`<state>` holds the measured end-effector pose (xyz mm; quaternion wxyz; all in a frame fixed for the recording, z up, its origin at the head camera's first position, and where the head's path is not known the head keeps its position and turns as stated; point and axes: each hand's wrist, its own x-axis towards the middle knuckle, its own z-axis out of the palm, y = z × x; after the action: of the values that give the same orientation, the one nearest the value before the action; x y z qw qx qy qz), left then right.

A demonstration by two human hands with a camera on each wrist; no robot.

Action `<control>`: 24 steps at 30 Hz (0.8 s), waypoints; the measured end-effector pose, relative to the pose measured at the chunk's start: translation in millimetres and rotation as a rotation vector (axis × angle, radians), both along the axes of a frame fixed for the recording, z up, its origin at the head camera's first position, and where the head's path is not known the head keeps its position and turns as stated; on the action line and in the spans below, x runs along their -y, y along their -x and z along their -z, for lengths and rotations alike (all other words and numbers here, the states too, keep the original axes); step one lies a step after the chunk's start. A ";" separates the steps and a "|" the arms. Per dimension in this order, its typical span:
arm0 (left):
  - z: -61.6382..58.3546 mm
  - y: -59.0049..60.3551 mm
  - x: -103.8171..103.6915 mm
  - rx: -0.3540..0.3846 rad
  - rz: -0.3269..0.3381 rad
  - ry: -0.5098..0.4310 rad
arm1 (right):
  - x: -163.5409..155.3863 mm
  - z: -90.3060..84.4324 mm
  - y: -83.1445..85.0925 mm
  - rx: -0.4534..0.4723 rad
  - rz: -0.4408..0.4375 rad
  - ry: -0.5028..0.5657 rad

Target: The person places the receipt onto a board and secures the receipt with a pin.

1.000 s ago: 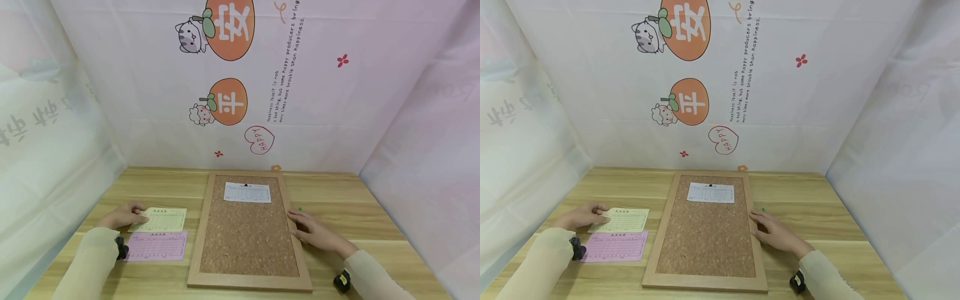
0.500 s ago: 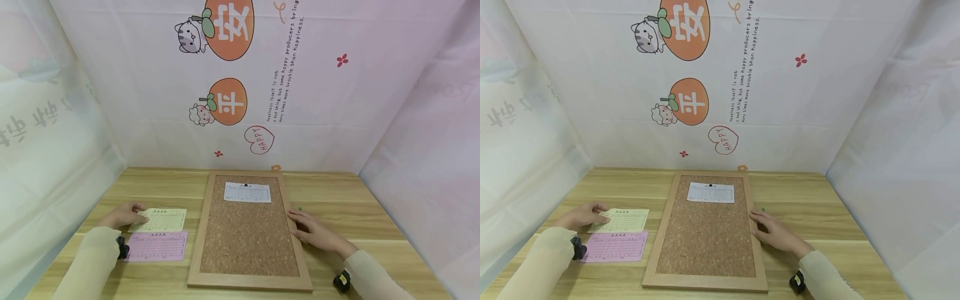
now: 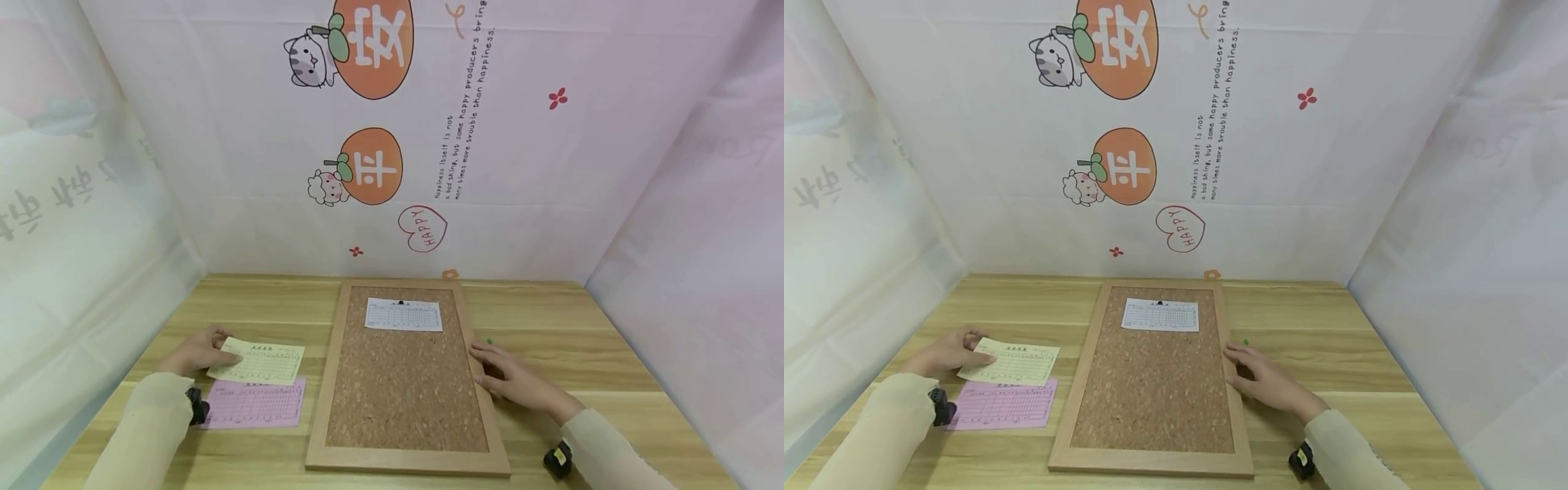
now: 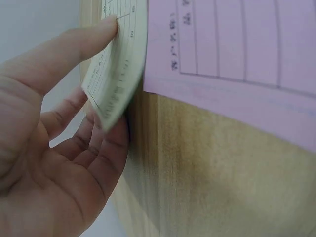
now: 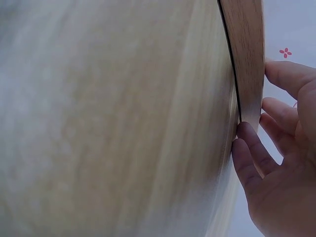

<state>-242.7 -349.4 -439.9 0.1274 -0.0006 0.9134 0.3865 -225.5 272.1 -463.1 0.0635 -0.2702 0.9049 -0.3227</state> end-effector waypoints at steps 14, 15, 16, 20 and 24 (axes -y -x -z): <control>11.4 5.6 15.6 -0.024 -0.027 -0.030 | -0.8 0.5 0.7 0.016 0.001 0.013; 12.6 5.8 16.2 -0.031 -0.036 -0.029 | -0.8 0.3 0.7 0.027 0.000 0.020; 13.8 6.2 16.7 -0.034 -0.041 -0.034 | -0.9 0.1 0.6 0.036 0.000 0.024; 15.8 5.8 19.2 -0.046 -0.073 -0.044 | -0.8 -0.5 0.2 0.060 -0.003 0.047; 12.7 4.2 21.3 -0.053 -0.081 -0.037 | -0.5 -0.8 0.4 0.055 -0.003 0.046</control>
<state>-246.9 -370.6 -452.6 0.0874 -0.0251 0.9084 0.4080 -225.9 272.6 -462.4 0.0825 -0.2640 0.8948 -0.3506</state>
